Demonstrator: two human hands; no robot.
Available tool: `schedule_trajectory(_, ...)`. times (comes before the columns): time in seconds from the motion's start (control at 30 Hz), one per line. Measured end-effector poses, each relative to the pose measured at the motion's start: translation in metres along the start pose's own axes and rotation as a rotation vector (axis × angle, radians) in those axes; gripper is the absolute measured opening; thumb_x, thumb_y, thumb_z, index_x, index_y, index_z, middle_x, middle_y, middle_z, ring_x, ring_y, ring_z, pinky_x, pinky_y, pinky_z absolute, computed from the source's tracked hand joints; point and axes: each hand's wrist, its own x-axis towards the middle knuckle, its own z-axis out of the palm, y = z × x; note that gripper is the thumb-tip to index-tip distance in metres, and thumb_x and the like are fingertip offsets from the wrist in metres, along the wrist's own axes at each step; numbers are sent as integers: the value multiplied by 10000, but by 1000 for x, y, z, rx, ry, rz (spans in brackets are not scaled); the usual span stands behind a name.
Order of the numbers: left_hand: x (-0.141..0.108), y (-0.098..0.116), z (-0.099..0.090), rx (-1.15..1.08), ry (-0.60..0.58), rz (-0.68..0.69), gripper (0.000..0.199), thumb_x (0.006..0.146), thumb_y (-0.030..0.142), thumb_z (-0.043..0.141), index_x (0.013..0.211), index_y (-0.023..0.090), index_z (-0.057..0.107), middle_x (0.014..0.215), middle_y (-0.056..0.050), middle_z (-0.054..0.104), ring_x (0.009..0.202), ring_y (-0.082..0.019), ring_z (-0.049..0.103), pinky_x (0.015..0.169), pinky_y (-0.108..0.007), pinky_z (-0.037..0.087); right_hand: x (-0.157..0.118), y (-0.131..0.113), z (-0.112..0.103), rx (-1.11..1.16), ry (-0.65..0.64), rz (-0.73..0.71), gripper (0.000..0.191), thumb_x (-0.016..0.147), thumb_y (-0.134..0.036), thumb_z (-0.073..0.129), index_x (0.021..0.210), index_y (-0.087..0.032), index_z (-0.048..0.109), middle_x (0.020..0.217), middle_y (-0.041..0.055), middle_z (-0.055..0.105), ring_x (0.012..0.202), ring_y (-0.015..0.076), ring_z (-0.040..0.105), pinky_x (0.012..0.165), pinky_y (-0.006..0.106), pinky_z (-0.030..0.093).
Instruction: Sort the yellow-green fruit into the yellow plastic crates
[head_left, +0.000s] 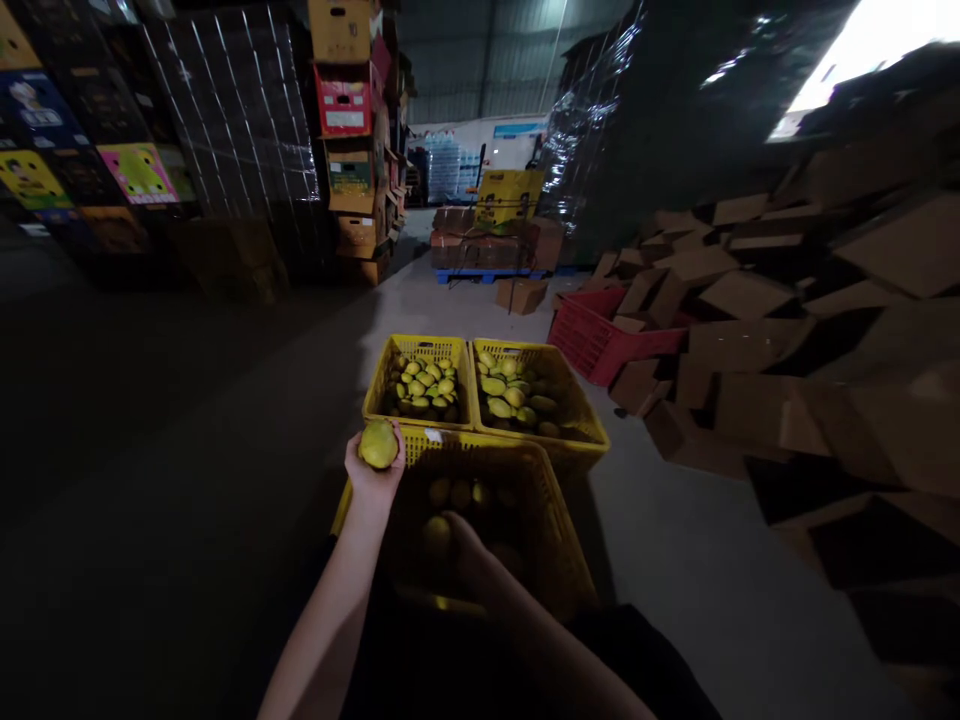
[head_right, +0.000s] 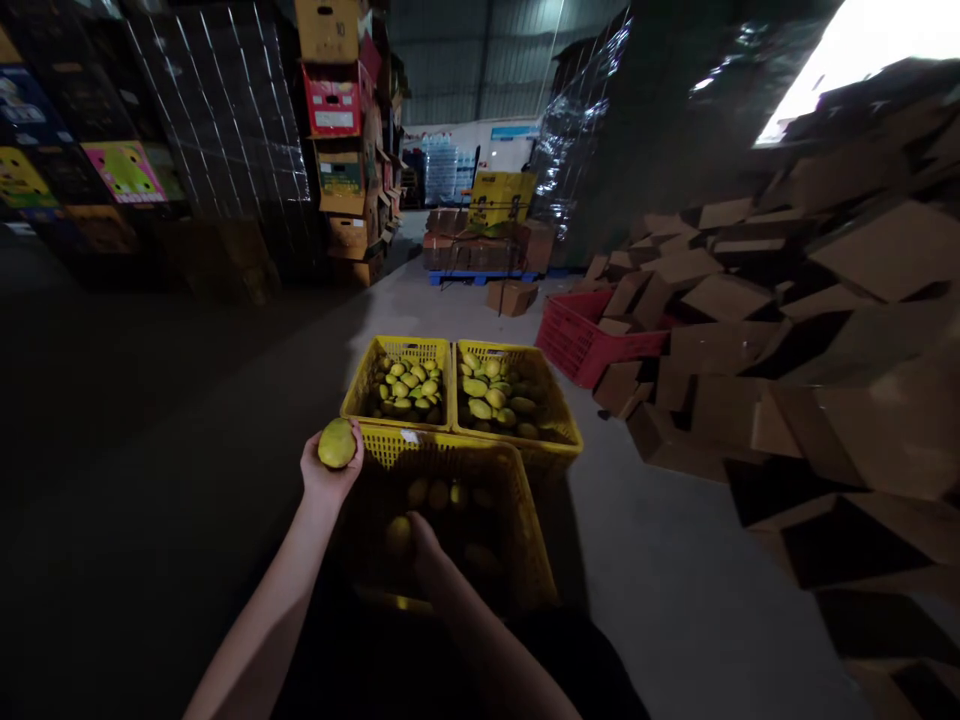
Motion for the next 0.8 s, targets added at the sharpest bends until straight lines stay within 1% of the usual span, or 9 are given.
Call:
schedule_trajectory(0.07,0,2,0,13,-5,11,358,814,255,444,1124,172,603,895,-91,695,887,-191,683,677,-238,572,1,2,3,-15,6,0,278,846,-416,609,709,-174,614,584,-32,618,537,116,604,590,288,536)
schedule_trajectory(0.17,0,2,0,27,11,14,341,806,250,449,1096,176,614,858,-81,692,866,-186,680,681,-238,570,18,-24,15,-15,6,-10,265,822,-397,609,635,-209,617,593,-6,655,621,155,658,647,306,559)
schedule_trajectory(0.23,1,1,0,30,23,-4,325,803,243,459,1079,177,618,837,-72,689,845,-182,678,684,-244,571,30,-52,22,-3,-22,-33,206,818,-391,596,773,-207,677,850,38,739,832,168,693,781,318,561)
schedule_trajectory(0.3,2,-1,0,31,38,-20,313,801,237,465,1068,177,618,820,-66,686,825,-182,678,681,-254,574,34,-77,25,-28,-85,-91,217,805,-369,593,919,-212,692,1075,52,724,980,200,680,859,366,549)
schedule_trajectory(0.4,2,-3,-1,36,54,-21,311,800,232,466,1064,169,617,809,-70,686,822,-189,681,676,-264,577,25,-93,24,-108,-150,-127,303,777,-341,612,1036,-201,685,1182,70,690,1005,237,683,883,400,536)
schedule_trajectory(0.53,0,-6,-4,66,55,7,291,808,237,459,1040,161,616,792,-69,688,804,-190,686,669,-270,581,6,-90,23,-201,-197,-99,331,783,-352,602,1034,-156,695,1118,122,713,897,242,710,807,372,550)
schedule_trajectory(0.67,2,-18,-10,219,67,3,240,819,277,475,979,165,614,781,-66,688,752,-188,693,604,-250,574,-2,-106,17,-129,-63,-196,245,756,-295,589,915,-153,708,937,113,751,741,215,709,705,345,560)
schedule_trajectory(0.73,7,-30,-21,401,64,-77,205,819,292,497,931,160,607,745,-62,679,682,-177,686,533,-220,549,-4,-123,5,-14,48,-276,202,730,-259,572,854,-164,701,859,91,755,699,197,702,684,331,562)
schedule_trajectory(0.8,12,-44,-42,637,87,-263,178,820,295,510,890,156,596,694,-65,661,602,-175,668,456,-208,514,-6,-143,-9,119,148,-311,162,706,-218,557,791,-171,686,761,64,747,640,166,686,651,297,557)
